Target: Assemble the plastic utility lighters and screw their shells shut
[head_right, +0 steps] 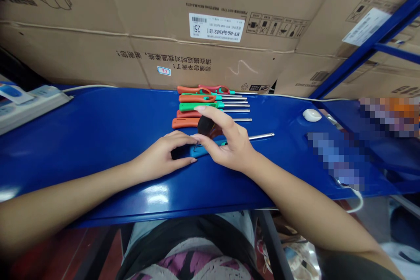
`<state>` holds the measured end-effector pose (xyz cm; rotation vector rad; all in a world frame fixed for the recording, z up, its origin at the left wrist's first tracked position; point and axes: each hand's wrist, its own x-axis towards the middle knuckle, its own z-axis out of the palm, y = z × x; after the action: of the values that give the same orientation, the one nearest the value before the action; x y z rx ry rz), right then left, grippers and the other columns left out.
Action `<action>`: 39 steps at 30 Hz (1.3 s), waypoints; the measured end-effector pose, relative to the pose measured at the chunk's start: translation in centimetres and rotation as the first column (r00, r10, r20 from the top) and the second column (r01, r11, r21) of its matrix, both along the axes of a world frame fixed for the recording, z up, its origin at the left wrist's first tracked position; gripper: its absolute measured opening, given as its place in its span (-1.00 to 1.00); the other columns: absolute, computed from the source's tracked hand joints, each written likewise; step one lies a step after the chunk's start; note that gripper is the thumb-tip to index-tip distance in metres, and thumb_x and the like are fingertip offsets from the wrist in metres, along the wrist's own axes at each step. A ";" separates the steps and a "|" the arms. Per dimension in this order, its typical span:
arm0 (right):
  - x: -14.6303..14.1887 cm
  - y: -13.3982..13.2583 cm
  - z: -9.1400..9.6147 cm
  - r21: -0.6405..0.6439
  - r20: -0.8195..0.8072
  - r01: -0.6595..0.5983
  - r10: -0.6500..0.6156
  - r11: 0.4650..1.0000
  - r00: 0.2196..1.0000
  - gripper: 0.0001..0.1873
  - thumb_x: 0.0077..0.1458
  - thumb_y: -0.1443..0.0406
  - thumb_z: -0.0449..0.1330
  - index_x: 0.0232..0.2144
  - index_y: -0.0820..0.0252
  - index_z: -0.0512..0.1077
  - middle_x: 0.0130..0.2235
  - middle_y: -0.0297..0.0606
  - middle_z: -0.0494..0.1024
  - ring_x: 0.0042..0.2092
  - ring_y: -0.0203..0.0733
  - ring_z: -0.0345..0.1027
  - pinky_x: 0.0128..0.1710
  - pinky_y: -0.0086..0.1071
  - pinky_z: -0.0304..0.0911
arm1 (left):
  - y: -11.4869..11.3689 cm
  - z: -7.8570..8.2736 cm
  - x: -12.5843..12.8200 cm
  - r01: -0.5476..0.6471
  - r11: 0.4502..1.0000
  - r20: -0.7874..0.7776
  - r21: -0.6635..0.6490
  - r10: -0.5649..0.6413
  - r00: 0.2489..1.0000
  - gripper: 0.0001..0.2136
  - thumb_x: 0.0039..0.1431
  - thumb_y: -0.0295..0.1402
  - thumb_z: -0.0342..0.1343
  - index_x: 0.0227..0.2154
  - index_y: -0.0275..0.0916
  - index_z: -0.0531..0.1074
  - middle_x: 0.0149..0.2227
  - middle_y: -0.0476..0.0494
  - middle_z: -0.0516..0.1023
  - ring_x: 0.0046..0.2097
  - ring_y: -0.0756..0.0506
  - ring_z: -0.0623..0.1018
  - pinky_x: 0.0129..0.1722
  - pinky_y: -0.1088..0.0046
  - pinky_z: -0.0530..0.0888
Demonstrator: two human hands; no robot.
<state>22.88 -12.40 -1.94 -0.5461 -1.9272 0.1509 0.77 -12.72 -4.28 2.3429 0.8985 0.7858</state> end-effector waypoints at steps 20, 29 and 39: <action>-0.2 -0.1 2.1 -0.029 0.159 0.031 -0.026 0.999 0.987 -0.27 0.17 0.28 0.30 0.31 -0.03 0.12 0.20 -0.11 0.41 0.12 0.03 0.46 -0.23 -0.26 0.59 | 0.1 -0.1 0.1 -0.020 1.000 0.004 0.005 0.020 1.000 -0.66 0.13 -0.35 0.33 -0.02 -0.20 0.53 -0.04 -0.18 0.63 -0.01 -0.22 0.56 0.08 0.11 0.44; -0.7 0.7 5.5 -0.228 0.279 0.064 0.002 0.972 0.960 -0.52 0.32 0.18 0.14 0.24 0.05 0.20 0.02 -0.15 0.55 -0.39 -0.24 0.51 -0.37 -0.34 0.51 | 0.0 0.1 0.0 -0.013 1.000 0.015 -0.028 0.013 1.000 -0.64 0.12 -0.34 0.34 -0.01 -0.16 0.53 -0.03 -0.16 0.63 0.01 -0.21 0.56 0.10 0.14 0.44; -0.9 1.2 5.7 0.049 0.250 0.058 -0.068 0.997 0.966 -0.72 0.27 0.23 0.19 0.03 0.09 0.43 -0.02 -0.17 0.61 -0.06 -0.07 0.55 -0.08 -0.23 0.51 | -0.1 0.0 -0.1 0.018 1.000 0.021 -0.017 -0.018 1.000 -0.63 0.10 -0.29 0.37 -0.02 -0.20 0.53 -0.02 -0.15 0.63 0.01 -0.20 0.55 0.10 0.17 0.42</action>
<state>21.97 -11.18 3.72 -0.6228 -2.1513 0.0000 0.71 -12.82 -4.31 2.3204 0.8714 0.7900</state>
